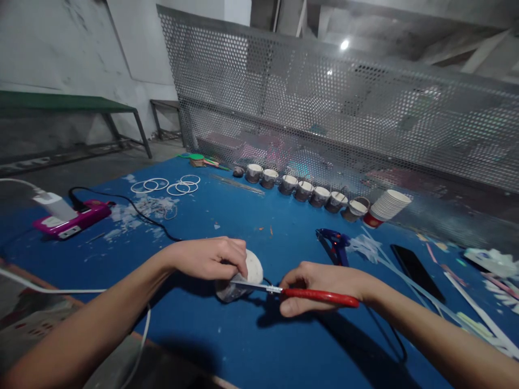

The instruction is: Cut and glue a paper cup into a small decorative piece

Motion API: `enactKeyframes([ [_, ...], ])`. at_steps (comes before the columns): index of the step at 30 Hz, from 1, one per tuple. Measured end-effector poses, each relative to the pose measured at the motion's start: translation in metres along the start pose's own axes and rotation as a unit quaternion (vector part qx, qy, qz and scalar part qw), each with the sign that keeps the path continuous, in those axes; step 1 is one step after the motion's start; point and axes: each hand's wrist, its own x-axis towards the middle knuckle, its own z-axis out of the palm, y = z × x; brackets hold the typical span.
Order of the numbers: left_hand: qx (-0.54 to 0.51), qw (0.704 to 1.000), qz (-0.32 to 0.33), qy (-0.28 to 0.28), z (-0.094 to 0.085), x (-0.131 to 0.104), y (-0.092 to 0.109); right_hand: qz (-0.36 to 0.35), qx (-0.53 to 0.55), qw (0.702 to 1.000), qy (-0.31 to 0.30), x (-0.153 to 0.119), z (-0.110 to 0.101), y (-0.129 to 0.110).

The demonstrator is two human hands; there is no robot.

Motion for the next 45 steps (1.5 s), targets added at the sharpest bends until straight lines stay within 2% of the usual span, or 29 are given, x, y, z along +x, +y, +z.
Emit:
enactKeyframes([
  [6,0.016,1.0,-0.016,0.001,0.0,0.001,0.005,0.028,-0.009,1.0,-0.002,0.001,-0.001,-0.01],
  [10,0.021,1.0,-0.018,0.003,0.001,0.001,0.005,0.024,0.003,1.0,-0.007,0.002,-0.002,-0.01],
  [15,0.013,0.999,-0.026,0.02,0.001,-0.001,0.004,0.056,-0.007,0.998,0.003,-0.001,0.002,-0.011],
  [18,0.01,0.995,-0.059,0.076,-0.001,-0.002,0.002,0.082,-0.045,0.995,0.025,-0.008,0.005,-0.012],
  [21,0.006,0.979,-0.119,0.166,-0.003,-0.002,-0.001,0.098,-0.045,0.992,0.06,-0.019,0.008,-0.011],
  [25,-0.03,0.949,-0.178,0.26,-0.004,0.001,-0.005,0.065,0.023,0.982,0.177,-0.029,0.019,-0.002],
  [29,-0.1,0.915,-0.194,0.338,-0.002,0.005,-0.006,0.048,0.114,0.935,0.331,-0.015,0.038,0.014],
  [32,-0.148,0.889,-0.21,0.378,0.003,0.011,-0.003,0.027,0.211,0.865,0.455,0.015,0.048,0.022],
  [35,-0.155,0.871,-0.212,0.416,0.009,0.016,0.0,-0.018,0.241,0.789,0.565,0.049,0.051,0.023],
  [38,-0.144,0.858,-0.217,0.442,0.014,0.018,0.0,-0.078,0.291,0.735,0.607,0.074,0.046,0.021],
  [40,-0.136,0.859,-0.217,0.444,0.015,0.018,-0.001,-0.107,0.328,0.712,0.612,0.082,0.042,0.02],
  [42,-0.127,0.861,-0.213,0.445,0.016,0.018,-0.002,-0.111,0.349,0.707,0.605,0.082,0.039,0.021],
  [45,-0.106,0.859,-0.21,0.455,0.014,0.015,-0.003,-0.086,0.309,0.725,0.61,0.074,0.04,0.027],
])
